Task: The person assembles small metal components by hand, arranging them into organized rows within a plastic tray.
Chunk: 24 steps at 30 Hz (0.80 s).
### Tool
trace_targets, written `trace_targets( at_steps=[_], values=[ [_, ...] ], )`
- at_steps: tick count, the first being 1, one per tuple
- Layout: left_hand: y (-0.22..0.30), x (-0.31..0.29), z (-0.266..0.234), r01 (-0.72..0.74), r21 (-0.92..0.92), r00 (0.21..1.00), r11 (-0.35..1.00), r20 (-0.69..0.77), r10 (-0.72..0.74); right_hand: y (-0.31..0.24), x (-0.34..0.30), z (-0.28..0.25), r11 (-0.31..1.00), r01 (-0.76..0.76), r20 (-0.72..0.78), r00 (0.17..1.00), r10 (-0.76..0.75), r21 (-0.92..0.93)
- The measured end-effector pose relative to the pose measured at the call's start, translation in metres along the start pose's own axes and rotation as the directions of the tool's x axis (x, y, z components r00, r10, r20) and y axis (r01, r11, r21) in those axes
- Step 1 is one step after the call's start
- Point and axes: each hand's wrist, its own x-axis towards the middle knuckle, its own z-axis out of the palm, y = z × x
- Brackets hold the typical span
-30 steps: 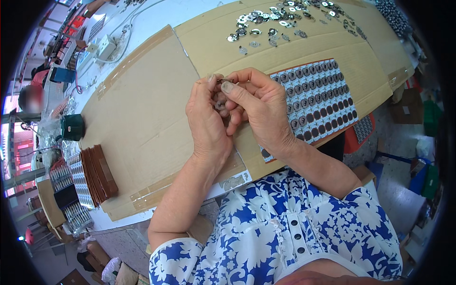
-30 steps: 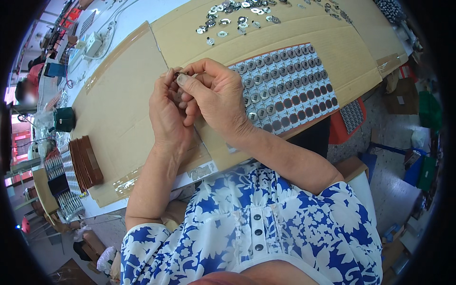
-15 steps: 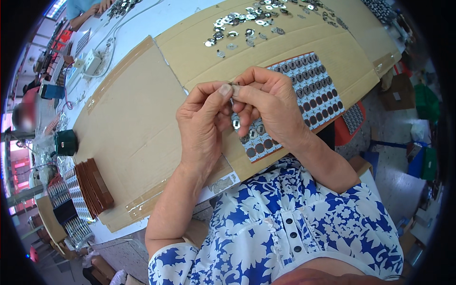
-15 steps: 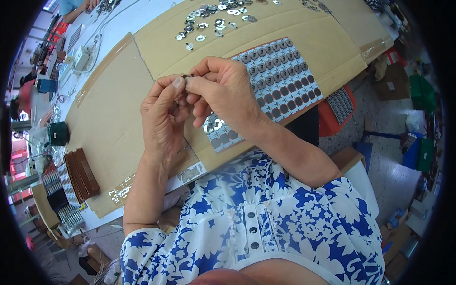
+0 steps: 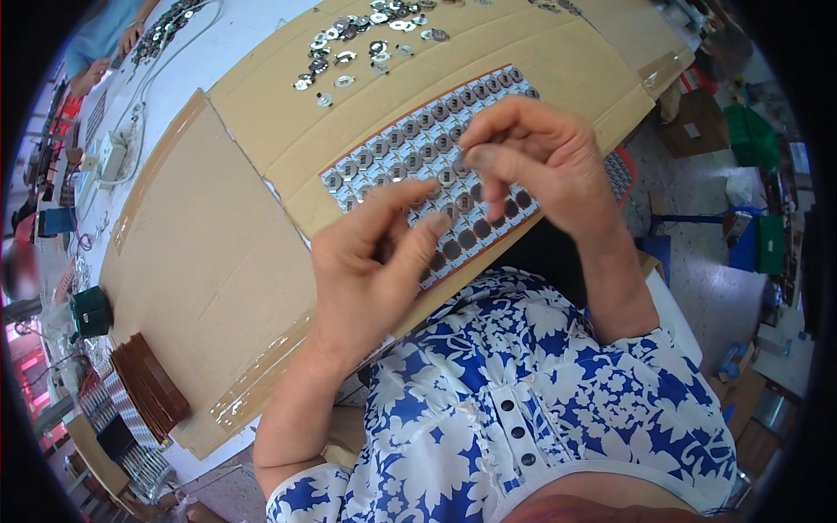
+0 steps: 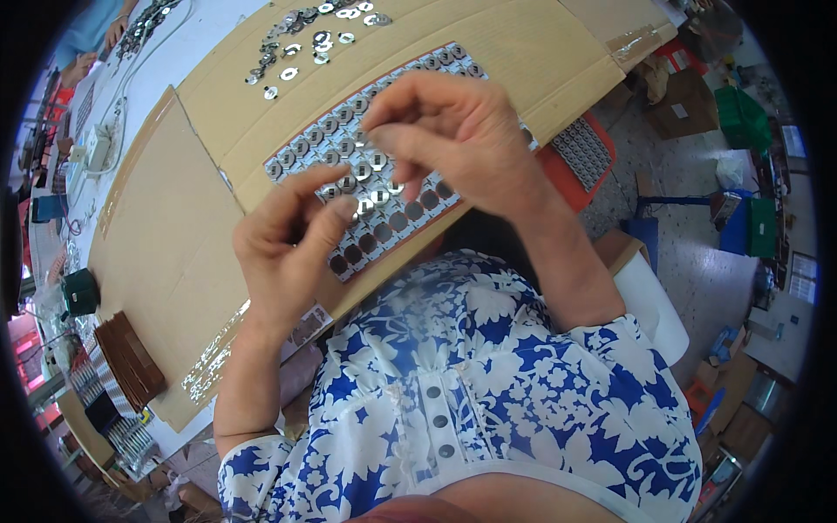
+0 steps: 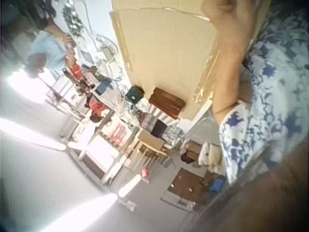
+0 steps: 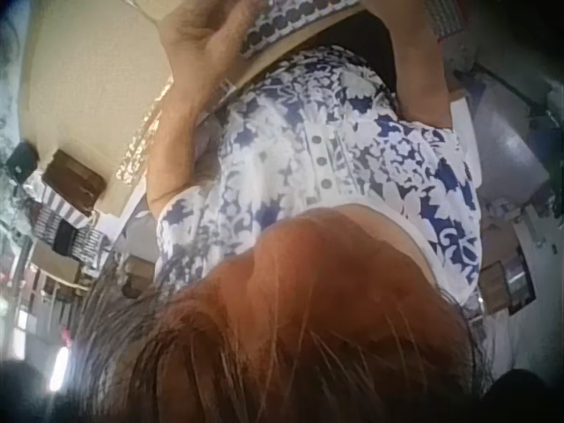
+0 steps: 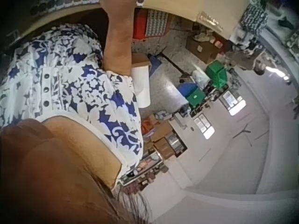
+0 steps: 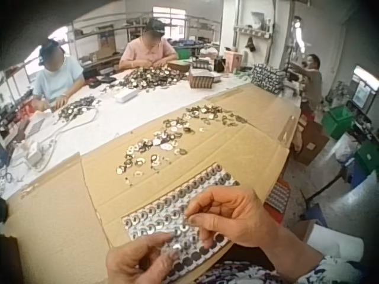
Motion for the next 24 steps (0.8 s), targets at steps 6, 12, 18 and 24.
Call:
trace_targets(
  at_steps=[6, 12, 18, 24],
  values=[
    [-0.015, -0.01, 0.017, -0.548, 0.523, 0.835, 0.653, 0.383, 0.395, 0.01, -0.02, -0.026, 0.867, -0.128, 0.024, 0.987, 0.159, -0.482],
    [-0.017, -0.011, 0.021, -0.563, 0.598, 0.826, 0.571, 0.431, 0.363, 0.023, -0.02, -0.023, 0.686, 0.17, 0.149, 0.985, -0.09, -0.708],
    [-0.02, -0.013, 0.023, -0.536, 0.61, 0.844, 0.583, 0.409, 0.347, 0.025, -0.028, -0.01, 0.681, 0.035, -0.011, 0.998, -0.064, -0.731],
    [-0.019, -0.014, 0.024, -0.526, 0.644, 0.849, 0.556, 0.434, 0.302, 0.033, -0.032, -0.017, 0.569, 0.227, 0.13, 0.97, -0.207, -0.791]
  ],
)
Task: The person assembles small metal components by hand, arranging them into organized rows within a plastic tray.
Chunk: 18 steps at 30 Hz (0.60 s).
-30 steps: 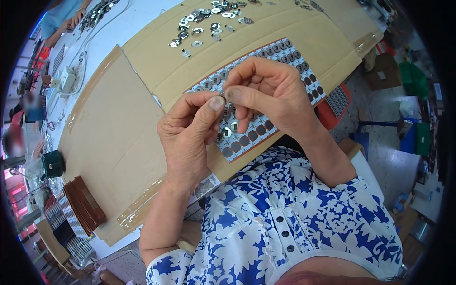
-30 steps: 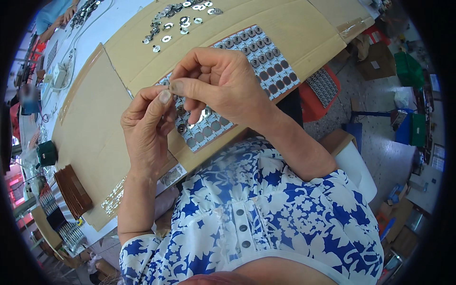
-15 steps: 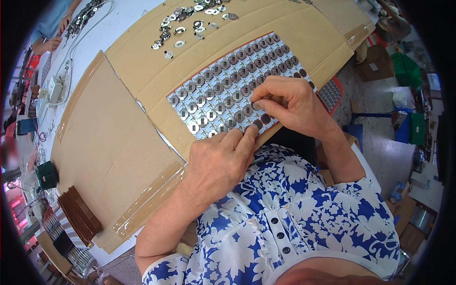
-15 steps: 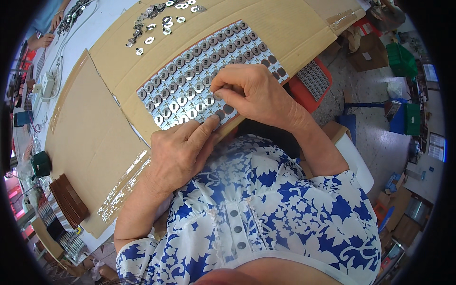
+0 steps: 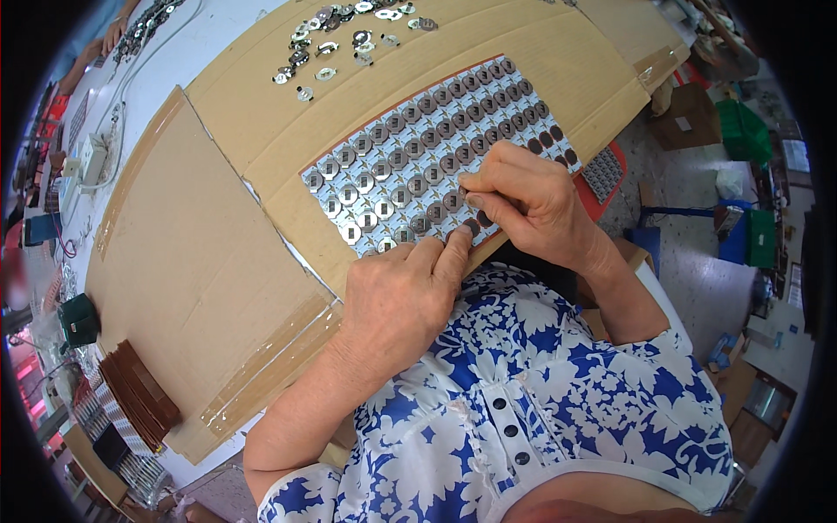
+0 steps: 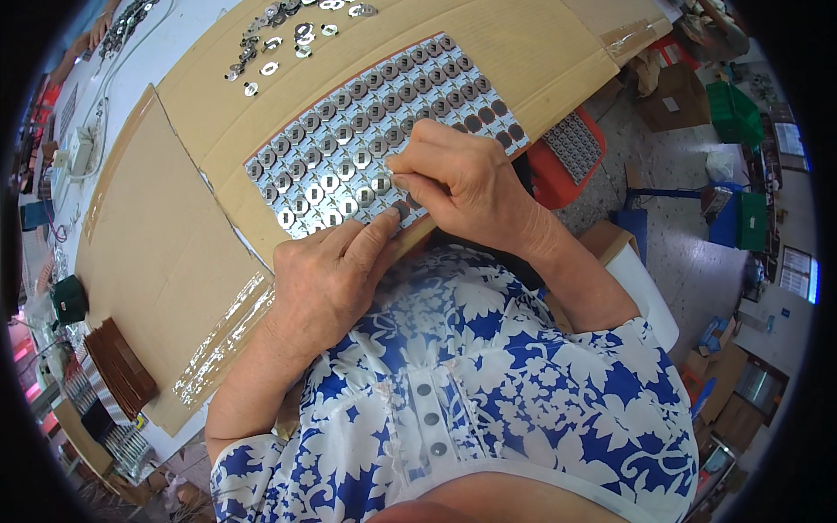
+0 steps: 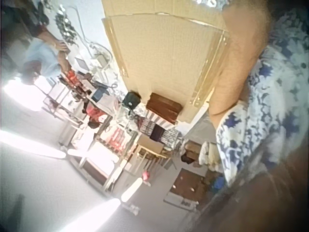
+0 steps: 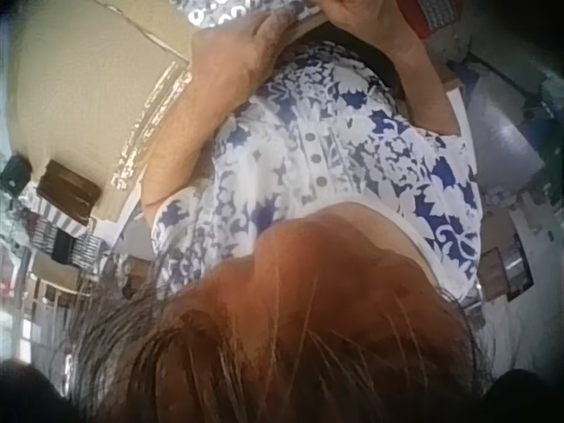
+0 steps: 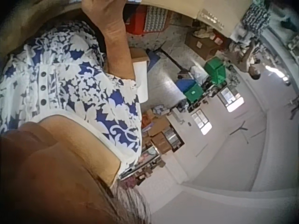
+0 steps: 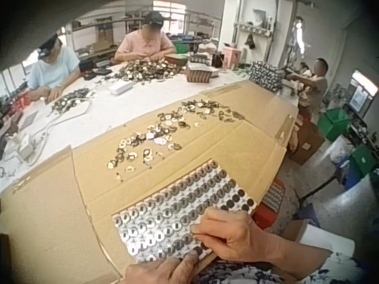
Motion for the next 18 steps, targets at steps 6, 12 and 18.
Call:
trace_targets(
  at_steps=[6, 12, 18],
  values=[
    [0.001, 0.001, -0.003, 0.007, -0.002, 1.0, 1.0, 0.025, -0.007, -0.01, -0.009, 0.005, 0.991, 0.043, -0.042, 0.998, -0.049, -0.127],
    [0.004, -0.001, -0.002, 0.011, 0.001, 1.0, 1.0, 0.02, -0.011, -0.012, -0.011, -0.002, 0.995, -0.095, -0.02, 0.995, 0.095, 0.006],
    [-0.001, 0.0, -0.003, 0.022, -0.07, 1.0, 0.997, -0.012, -0.023, -0.016, -0.011, 0.002, 0.994, -0.101, -0.051, 0.994, 0.099, -0.048]
  ],
)
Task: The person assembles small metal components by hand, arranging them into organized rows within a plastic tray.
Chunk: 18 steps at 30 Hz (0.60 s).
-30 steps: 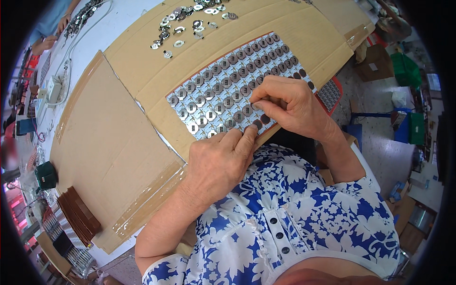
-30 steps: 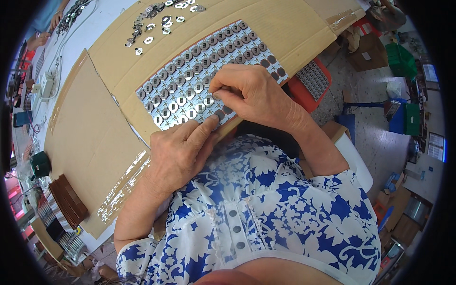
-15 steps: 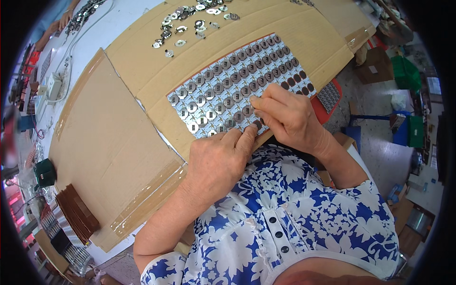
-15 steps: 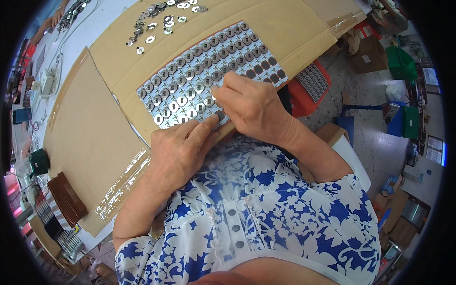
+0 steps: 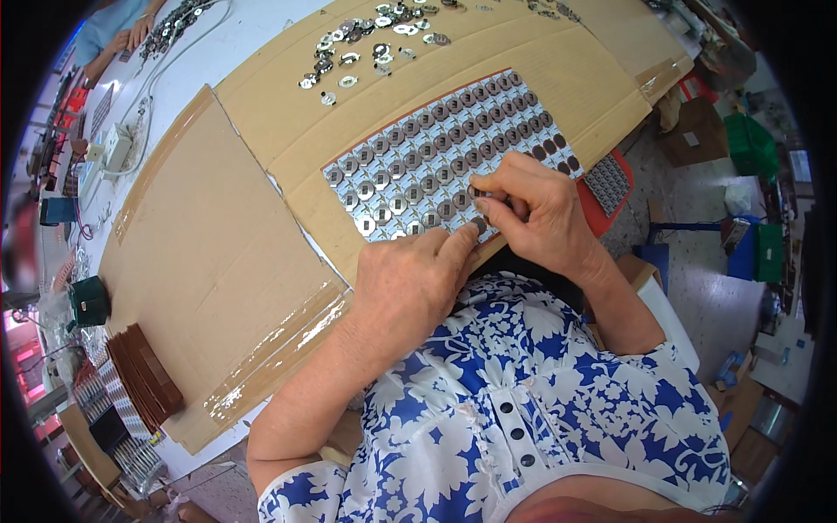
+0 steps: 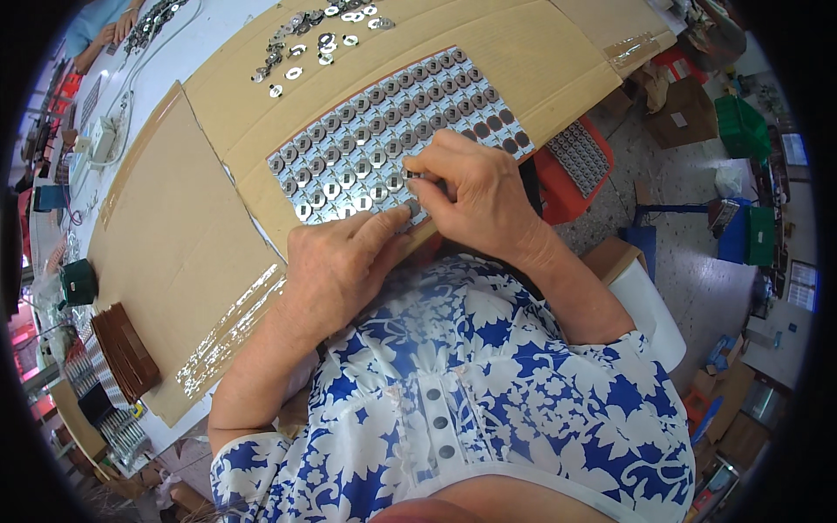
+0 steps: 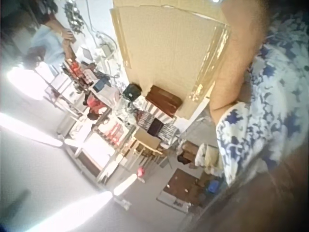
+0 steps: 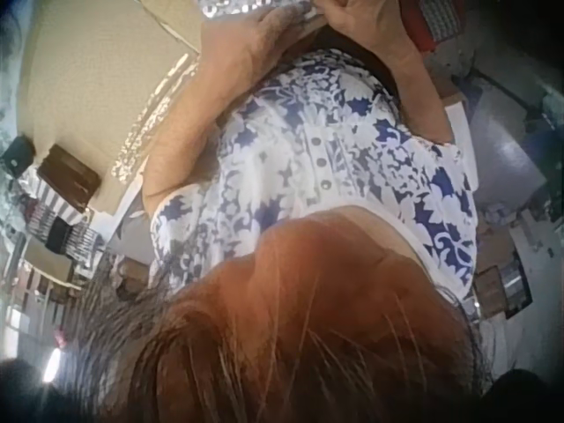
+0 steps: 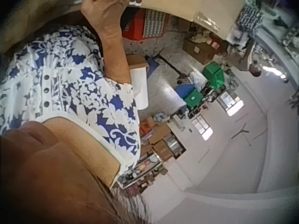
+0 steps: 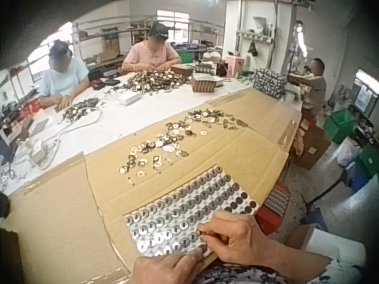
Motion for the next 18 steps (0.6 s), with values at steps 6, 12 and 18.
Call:
trace_targets(
  at_steps=[6, 12, 18],
  values=[
    [-0.044, 0.012, -0.03, 0.171, -0.876, 0.969, -0.451, 0.232, -0.084, -0.02, -0.01, -0.002, 0.92, -0.11, -0.167, 0.969, 0.184, 0.377],
    [-0.014, 0.015, -0.026, 0.023, -0.699, 0.91, -0.714, 0.31, -0.274, -0.051, 0.001, 0.014, 0.925, 0.265, -0.159, 0.961, -0.228, 0.271],
    [-0.008, 0.014, -0.026, 0.001, -0.75, 0.931, -0.661, 0.243, -0.274, -0.063, 0.005, 0.042, 0.946, 0.192, -0.167, 0.974, -0.151, 0.263]
  ],
)
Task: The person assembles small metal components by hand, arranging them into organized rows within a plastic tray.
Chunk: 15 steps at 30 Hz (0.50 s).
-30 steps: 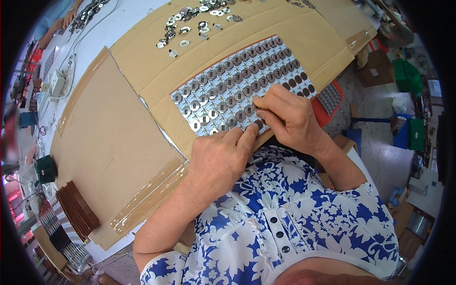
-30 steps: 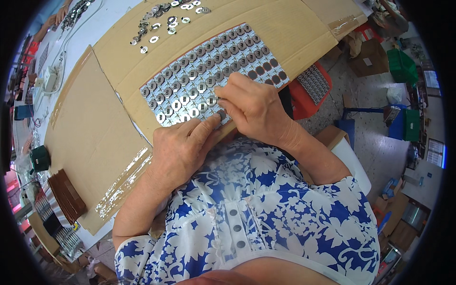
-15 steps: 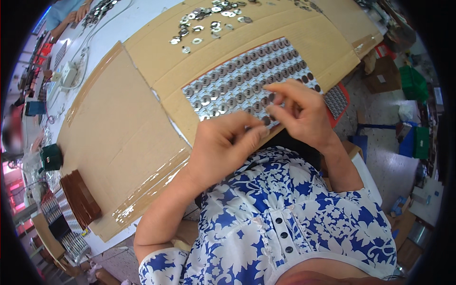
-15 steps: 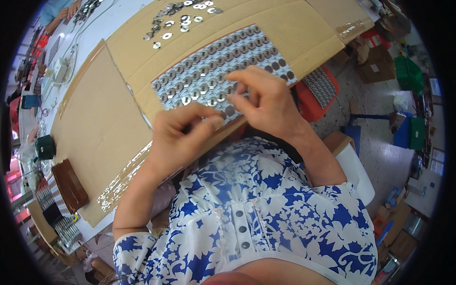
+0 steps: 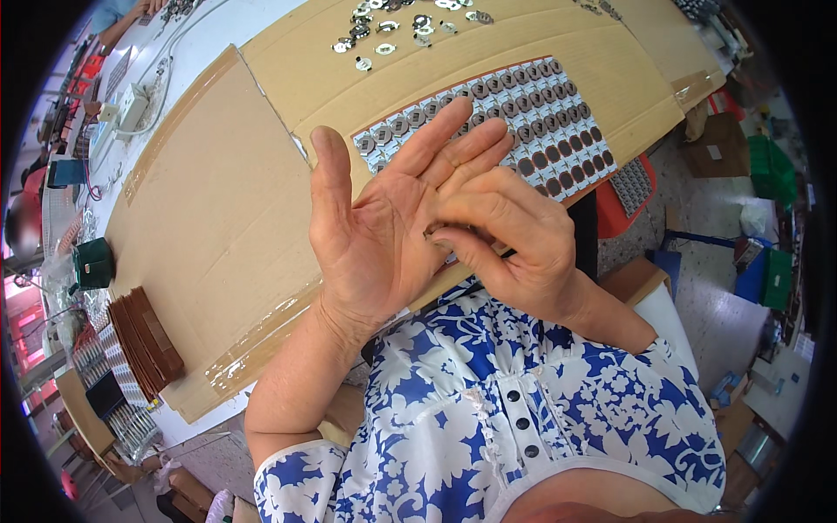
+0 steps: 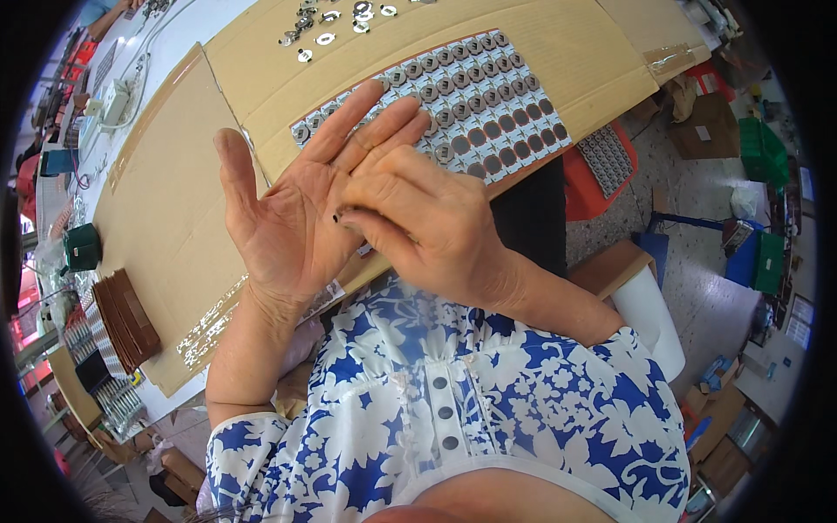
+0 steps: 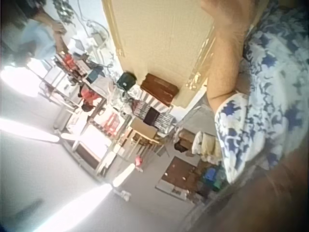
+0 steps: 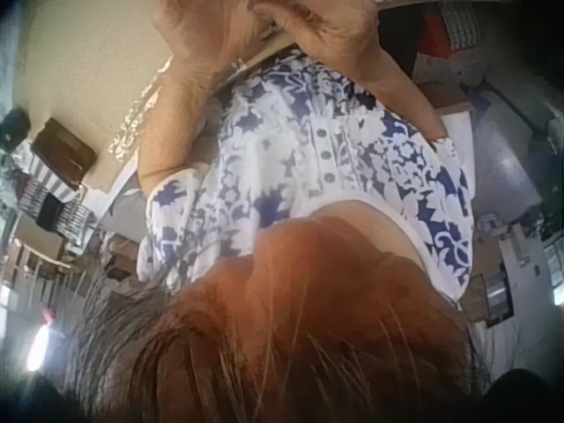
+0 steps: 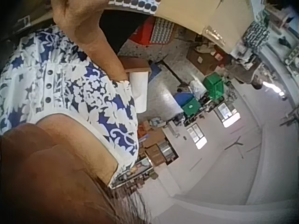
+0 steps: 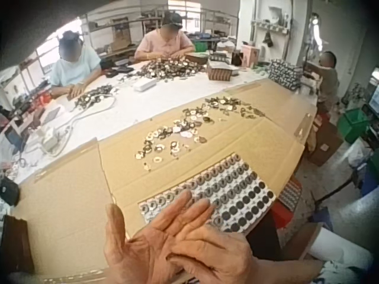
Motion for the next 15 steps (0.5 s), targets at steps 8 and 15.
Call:
trace_targets(
  at_steps=[8, 15],
  values=[
    [-0.004, -0.011, -0.011, 0.046, 0.727, 0.986, 0.685, -0.141, 0.083, 0.024, 0.001, -0.03, 0.931, 0.227, -0.15, 0.949, -0.277, -0.285],
    [-0.011, -0.005, -0.007, 0.052, 0.666, 0.975, 0.744, -0.195, 0.105, 0.031, -0.006, -0.041, 0.995, 0.083, -0.069, 0.994, -0.079, 0.057]
  ],
)
